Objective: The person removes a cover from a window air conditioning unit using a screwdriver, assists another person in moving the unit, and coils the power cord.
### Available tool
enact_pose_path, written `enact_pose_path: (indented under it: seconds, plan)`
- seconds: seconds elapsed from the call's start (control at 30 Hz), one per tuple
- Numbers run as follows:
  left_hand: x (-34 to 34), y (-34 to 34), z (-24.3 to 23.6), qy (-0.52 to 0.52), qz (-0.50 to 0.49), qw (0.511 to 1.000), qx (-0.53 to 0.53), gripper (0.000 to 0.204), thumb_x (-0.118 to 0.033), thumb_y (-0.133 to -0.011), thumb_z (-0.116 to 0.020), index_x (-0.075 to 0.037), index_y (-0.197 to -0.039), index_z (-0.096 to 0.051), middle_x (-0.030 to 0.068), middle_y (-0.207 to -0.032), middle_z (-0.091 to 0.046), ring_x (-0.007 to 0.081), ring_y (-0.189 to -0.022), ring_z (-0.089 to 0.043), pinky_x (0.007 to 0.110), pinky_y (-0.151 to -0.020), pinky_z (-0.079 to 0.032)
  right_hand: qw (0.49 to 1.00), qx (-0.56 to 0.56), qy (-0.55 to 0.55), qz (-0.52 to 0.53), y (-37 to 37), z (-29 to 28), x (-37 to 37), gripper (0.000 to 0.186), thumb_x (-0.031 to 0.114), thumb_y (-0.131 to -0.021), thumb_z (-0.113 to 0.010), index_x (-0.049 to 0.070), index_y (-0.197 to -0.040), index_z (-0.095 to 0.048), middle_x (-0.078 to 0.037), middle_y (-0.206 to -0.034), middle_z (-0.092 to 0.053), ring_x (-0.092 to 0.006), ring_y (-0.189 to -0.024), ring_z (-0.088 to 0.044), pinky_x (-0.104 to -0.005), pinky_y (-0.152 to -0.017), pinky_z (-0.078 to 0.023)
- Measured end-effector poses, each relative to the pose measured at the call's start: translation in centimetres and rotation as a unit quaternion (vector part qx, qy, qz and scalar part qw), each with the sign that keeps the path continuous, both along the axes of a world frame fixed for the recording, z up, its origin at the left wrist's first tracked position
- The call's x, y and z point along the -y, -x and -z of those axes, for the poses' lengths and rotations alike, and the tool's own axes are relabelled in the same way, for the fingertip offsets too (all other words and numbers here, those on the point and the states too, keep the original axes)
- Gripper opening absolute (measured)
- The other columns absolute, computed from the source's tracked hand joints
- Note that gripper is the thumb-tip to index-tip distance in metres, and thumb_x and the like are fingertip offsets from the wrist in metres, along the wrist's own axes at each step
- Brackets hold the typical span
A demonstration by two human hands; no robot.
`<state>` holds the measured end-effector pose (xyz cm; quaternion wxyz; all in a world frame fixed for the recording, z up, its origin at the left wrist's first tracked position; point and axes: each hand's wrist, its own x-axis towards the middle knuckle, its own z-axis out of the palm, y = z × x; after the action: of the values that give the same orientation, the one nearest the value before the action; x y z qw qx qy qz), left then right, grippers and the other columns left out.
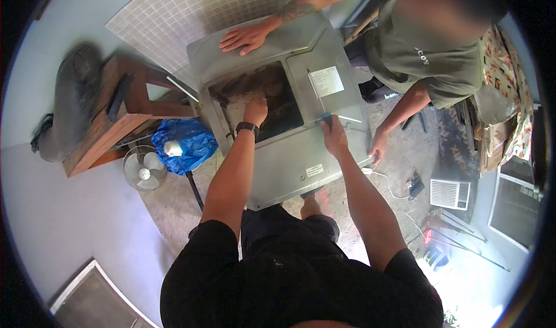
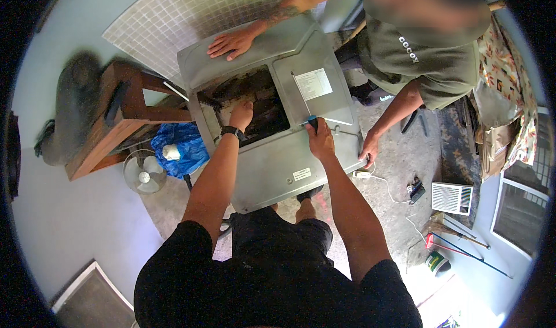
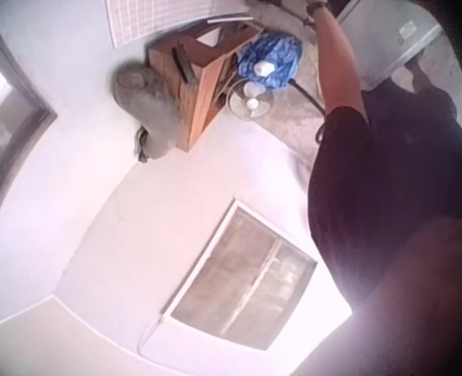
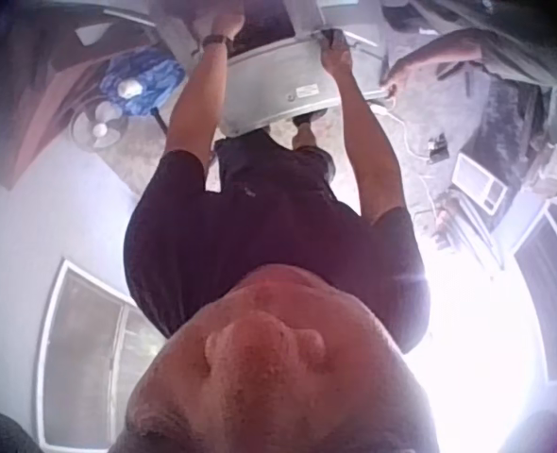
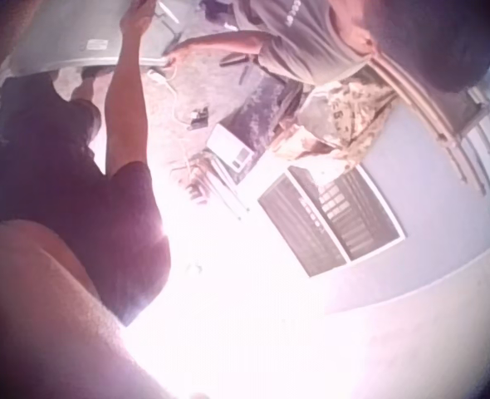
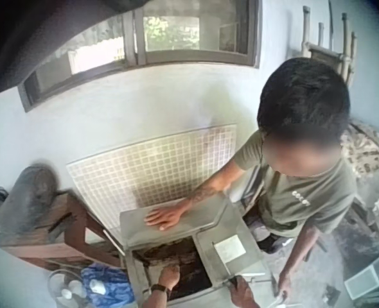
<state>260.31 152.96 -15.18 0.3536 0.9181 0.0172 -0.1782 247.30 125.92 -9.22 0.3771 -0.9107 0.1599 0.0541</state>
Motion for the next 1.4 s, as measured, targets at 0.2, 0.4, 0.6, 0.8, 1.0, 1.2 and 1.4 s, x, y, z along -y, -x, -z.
enact_pose_path:
  seconds: [0.2,0.4,0.6,0.8,1.0,1.2,1.4]
  plan:
    - [0.5,-0.5,-0.3,0.009,-0.055,0.997,-0.056,0.035,-0.028,-0.098,-0.048,0.001,-0.102,-0.067,0.0263,-0.102,-0.068,0.0454,-0.099,-0.063,0.052,-0.085,-0.049,0.998,-0.037,-0.053,0.002,-0.4,-0.4,0.2,0.039,0.032,-0.097,-0.059,0.005,-0.124,-0.051,-0.024,-0.117,-0.062,-0.0450,-0.111,-0.057,-0.0507,-0.094,-0.045]
    - [4.1,7.2,-6.5,0.124,-0.062,0.982,0.128,0.032,-0.027,-0.102,-0.049,-0.002,-0.111,-0.067,0.0210,-0.109,-0.068,0.0391,-0.102,-0.063,0.046,-0.089,-0.049,0.998,0.011,-0.054,0.012,1.7,-1.0,0.4,0.040,0.032,-0.097,-0.060,0.004,-0.124,-0.052,-0.026,-0.115,-0.062,-0.0460,-0.109,-0.058,-0.0500,-0.094,-0.046]
    - [11.0,20.6,-9.2,0.319,-0.033,0.946,0.055,0.038,-0.032,-0.104,-0.050,-0.001,-0.120,-0.063,0.0145,-0.120,-0.066,0.0280,-0.116,-0.060,0.038,-0.103,-0.043,0.990,0.075,-0.051,-0.111,10.2,-6.0,-0.9,0.037,0.021,-0.092,-0.066,0.000,-0.118,-0.052,-0.025,-0.105,-0.060,-0.0463,-0.098,-0.057,-0.0517,-0.085,-0.047]
    - [18.3,29.0,-9.9,0.419,-0.087,0.894,-0.135,0.047,-0.040,-0.104,-0.049,-0.001,-0.129,-0.058,0.0134,-0.120,-0.065,0.0223,-0.116,-0.059,0.034,-0.101,-0.044,0.975,0.025,-0.175,-0.134,19.6,-6.1,5.3,0.037,0.015,-0.092,-0.066,0.002,-0.123,-0.052,-0.024,-0.110,-0.062,-0.0405,-0.104,-0.062,-0.0452,-0.086,-0.050]
    - [25.1,33.2,-12.4,0.111,0.259,0.952,-0.116,0.057,-0.050,-0.096,-0.056,-0.003,-0.127,-0.059,0.0192,-0.120,-0.066,0.0336,-0.110,-0.064,0.043,-0.095,-0.049,0.971,-0.040,-0.171,-0.163,26.1,-5.1,20.8,0.035,0.022,-0.092,-0.067,0.002,-0.117,-0.055,-0.024,-0.103,-0.064,-0.0377,-0.096,-0.065,-0.0430,-0.084,-0.050]
    - [39.1,30.2,-35.2,-0.005,0.649,0.758,-0.072,0.040,-0.042,-0.093,-0.055,-0.009,-0.112,-0.069,0.0196,-0.104,-0.069,0.0341,-0.096,-0.066,0.050,-0.083,-0.051,0.955,-0.201,-0.184,-0.117,38.5,-6.4,39.7,0.024,0.012,-0.086,-0.072,0.006,-0.103,-0.057,-0.001,-0.081,-0.056,-0.0117,-0.069,-0.051,-0.0273,-0.065,-0.046]
    - [43.9,32.4,-34.0,0.029,0.661,0.750,0.017,0.036,-0.039,-0.094,-0.056,-0.009,-0.110,-0.068,0.0173,-0.099,-0.069,0.0337,-0.092,-0.067,0.048,-0.080,-0.052,0.949,-0.235,-0.207,-0.028,47.6,-7.5,46.0,0.018,0.018,-0.091,-0.068,0.007,-0.102,-0.058,0.000,-0.080,-0.060,-0.0116,-0.065,-0.056,-0.0263,-0.057,-0.047]
